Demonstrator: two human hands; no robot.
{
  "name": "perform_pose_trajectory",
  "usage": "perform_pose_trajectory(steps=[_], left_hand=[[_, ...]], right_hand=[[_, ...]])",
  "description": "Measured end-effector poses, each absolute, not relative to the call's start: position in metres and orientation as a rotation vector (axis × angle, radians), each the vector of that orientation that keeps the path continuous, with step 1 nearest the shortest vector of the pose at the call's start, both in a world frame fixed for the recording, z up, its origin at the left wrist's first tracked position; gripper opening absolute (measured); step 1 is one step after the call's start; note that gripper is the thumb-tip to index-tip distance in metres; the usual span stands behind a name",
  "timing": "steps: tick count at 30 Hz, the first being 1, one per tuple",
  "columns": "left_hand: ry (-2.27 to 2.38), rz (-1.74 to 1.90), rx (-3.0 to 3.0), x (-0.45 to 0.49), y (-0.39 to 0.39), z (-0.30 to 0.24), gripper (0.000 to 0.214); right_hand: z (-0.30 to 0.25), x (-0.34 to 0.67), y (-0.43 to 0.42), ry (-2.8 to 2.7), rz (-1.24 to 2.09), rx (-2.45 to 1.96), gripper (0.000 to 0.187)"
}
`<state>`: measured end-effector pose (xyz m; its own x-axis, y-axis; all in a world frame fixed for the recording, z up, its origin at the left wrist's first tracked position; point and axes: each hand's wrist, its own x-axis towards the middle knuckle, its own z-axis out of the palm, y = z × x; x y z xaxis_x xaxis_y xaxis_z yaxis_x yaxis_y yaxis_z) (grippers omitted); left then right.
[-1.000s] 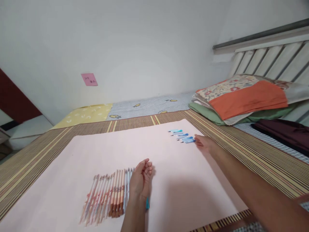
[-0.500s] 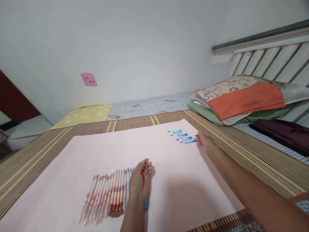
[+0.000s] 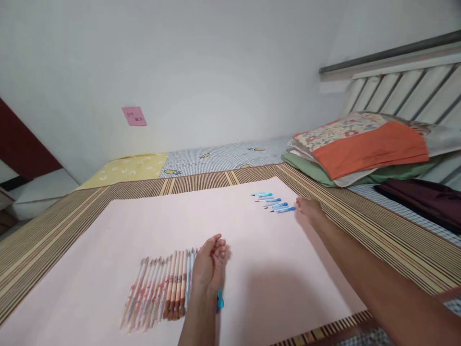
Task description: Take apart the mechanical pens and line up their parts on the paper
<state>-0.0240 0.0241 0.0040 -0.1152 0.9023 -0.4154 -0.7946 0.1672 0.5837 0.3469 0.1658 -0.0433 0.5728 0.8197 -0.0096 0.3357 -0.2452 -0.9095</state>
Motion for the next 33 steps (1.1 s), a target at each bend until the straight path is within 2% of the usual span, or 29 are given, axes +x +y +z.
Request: perform_pose_trajectory(steps=[3,9,17,29,33], left_hand=[[0.86,1.459,0.178,-0.028,0.024,0.005,0.026],[0.859,1.465,0.172,-0.031,0.025,0.003,0.023],[0.89,1.456,0.159,-0.032,0.026,0.011,0.025],[0.868,1.585,0.109,-0.072,0.027,0.029,0.024],[0.873,1.624,0.107,-0.083,0.026,0.033,0.023]], right_hand=[[-0.043,0.353,0.154,-1.044,0.598,-2.005,0.034],[-0.041,0.346,0.139,-1.287,0.417,-2.203,0.009],[-0.034,0.333,0.142,-1.394,0.295,-2.307,0.01],[-0.033,0.312,0.121,-1.29,0.444,-2.059,0.009],[-0.024,0.278,0.104,-1.293,0.54,-1.86,0.017]])
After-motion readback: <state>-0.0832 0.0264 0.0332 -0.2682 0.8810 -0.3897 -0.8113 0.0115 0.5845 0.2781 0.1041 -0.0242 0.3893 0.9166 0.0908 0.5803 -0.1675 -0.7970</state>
